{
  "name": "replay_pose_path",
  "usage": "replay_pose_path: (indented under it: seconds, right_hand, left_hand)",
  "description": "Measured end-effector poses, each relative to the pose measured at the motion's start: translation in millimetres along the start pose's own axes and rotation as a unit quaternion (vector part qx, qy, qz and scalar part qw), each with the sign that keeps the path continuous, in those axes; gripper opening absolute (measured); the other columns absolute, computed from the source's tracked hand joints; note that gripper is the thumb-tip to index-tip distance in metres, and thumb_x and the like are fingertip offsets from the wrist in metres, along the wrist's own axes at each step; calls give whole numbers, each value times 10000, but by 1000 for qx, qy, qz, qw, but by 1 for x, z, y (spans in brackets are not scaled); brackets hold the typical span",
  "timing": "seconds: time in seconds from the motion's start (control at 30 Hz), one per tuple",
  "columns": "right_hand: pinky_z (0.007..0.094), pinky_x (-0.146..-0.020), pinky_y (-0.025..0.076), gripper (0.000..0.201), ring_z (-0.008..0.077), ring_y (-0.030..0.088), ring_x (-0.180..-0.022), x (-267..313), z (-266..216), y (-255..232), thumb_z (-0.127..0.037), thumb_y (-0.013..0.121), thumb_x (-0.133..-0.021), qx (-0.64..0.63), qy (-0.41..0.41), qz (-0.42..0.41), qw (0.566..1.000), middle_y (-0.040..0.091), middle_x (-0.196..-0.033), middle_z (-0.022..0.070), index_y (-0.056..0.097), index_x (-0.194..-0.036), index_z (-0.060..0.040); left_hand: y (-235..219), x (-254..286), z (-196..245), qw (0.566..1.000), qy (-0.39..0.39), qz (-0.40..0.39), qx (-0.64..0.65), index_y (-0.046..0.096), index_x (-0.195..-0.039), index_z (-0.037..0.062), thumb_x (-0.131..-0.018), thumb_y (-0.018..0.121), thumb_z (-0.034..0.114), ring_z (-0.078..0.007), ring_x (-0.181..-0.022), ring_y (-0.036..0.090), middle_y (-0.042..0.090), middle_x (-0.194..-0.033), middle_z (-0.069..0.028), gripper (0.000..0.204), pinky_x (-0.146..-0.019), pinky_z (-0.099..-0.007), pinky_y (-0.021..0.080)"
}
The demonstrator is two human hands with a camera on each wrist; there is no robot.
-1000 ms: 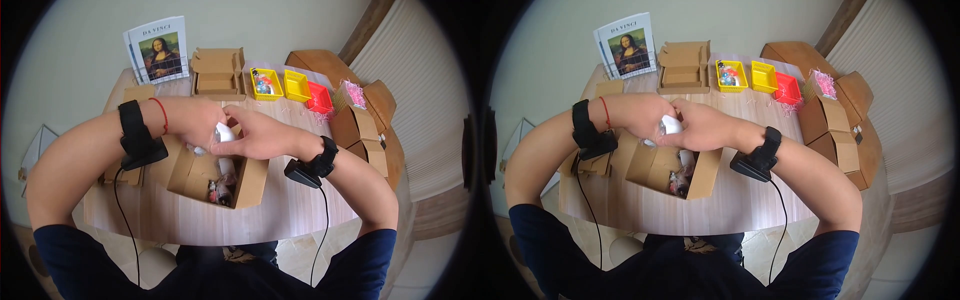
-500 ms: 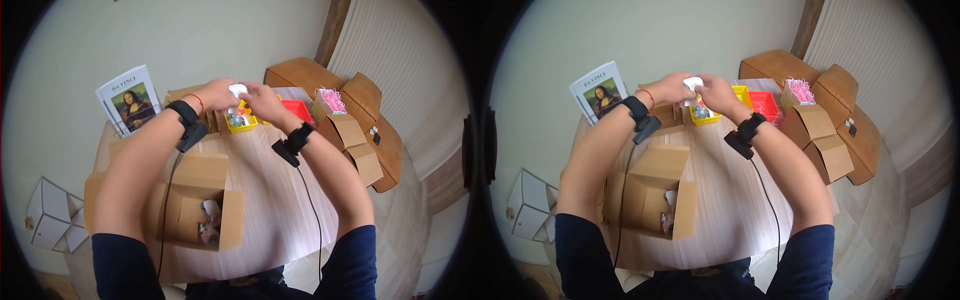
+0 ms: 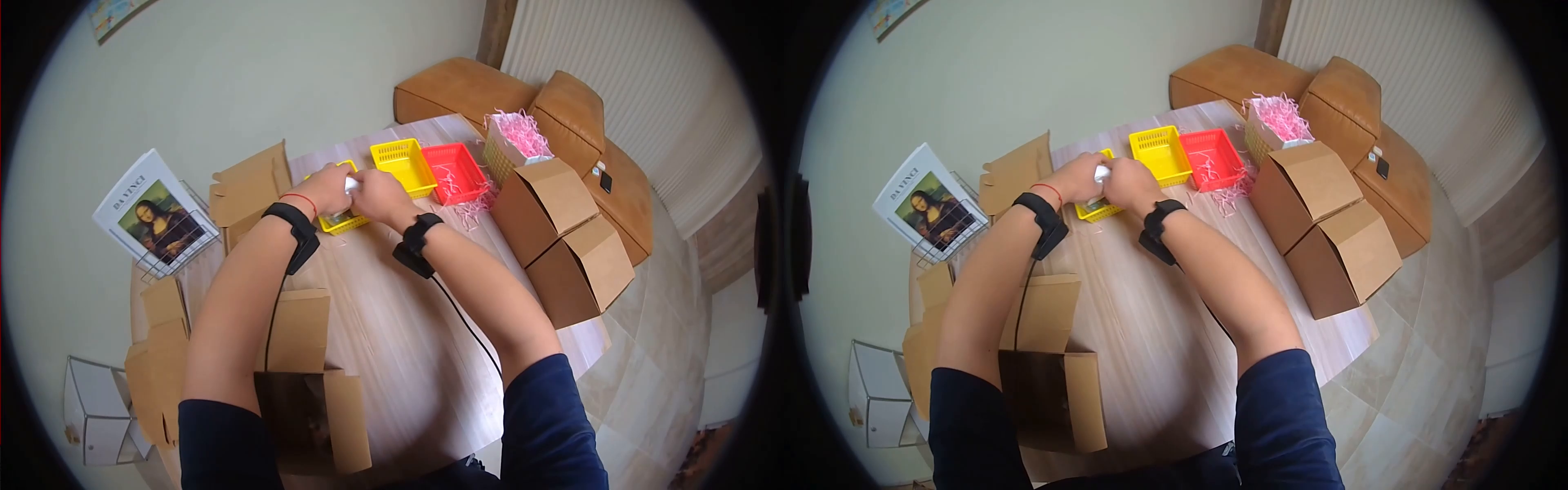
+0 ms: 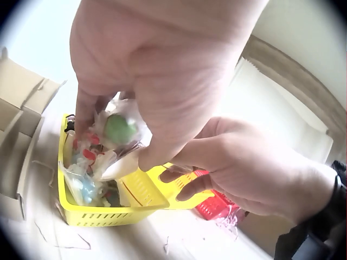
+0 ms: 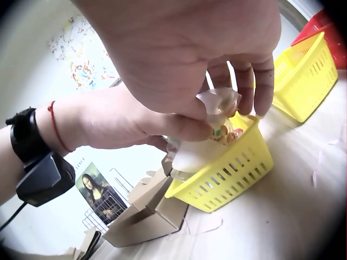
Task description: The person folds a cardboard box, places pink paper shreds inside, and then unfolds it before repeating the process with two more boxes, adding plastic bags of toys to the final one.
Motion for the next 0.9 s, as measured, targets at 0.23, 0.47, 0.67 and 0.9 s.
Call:
replay_pose_path:
  seconds: [0.23,0.47,0.67,0.9]
  right_hand:
    - [493,-970,564,253,426,657,-1131,15,3,12,-196,658,-896,159,-55,-20,986,760,-1122,168,788,-1033,-29]
    - [505,-1069,519,346,409,584,-1292,45,-9,3,-171,647,-922,187,-81,-43,978,543,-1465,237,706,-1205,20]
    - [517,-1036,521,379,462,637,-1169,57,-23,-38,-149,606,-938,165,-85,-26,982,606,-1323,290,660,-1265,36]
    - [494,-1025,528,359,444,658,-1140,86,-66,-42,-169,628,-942,166,-126,-65,976,674,-1230,274,709,-1238,16]
  left_hand:
    - [27,13,14,994,-39,-15,-105,441,-1548,167,-983,584,293,-517,-1438,429,406,-1597,-258,596,-1196,-547,389]
    - [-11,29,35,988,-17,-75,-131,341,-1651,141,-898,691,353,-461,-1467,424,435,-1614,-235,857,-1235,-508,348]
    - [-61,60,36,998,-7,-10,-66,650,-1395,62,-897,725,325,-361,-1202,646,675,-1311,-222,569,-1042,-418,517]
    - [-87,144,61,999,-1,-29,-26,757,-995,6,-942,670,278,-328,-833,716,752,-893,-199,291,-786,-440,563]
Point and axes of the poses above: each hand's wrist, its own x-axis away from the middle knuckle, its own y-axis out of the palm, z = x × y, the point moved 7 cm from there along -x, towards the middle knuckle
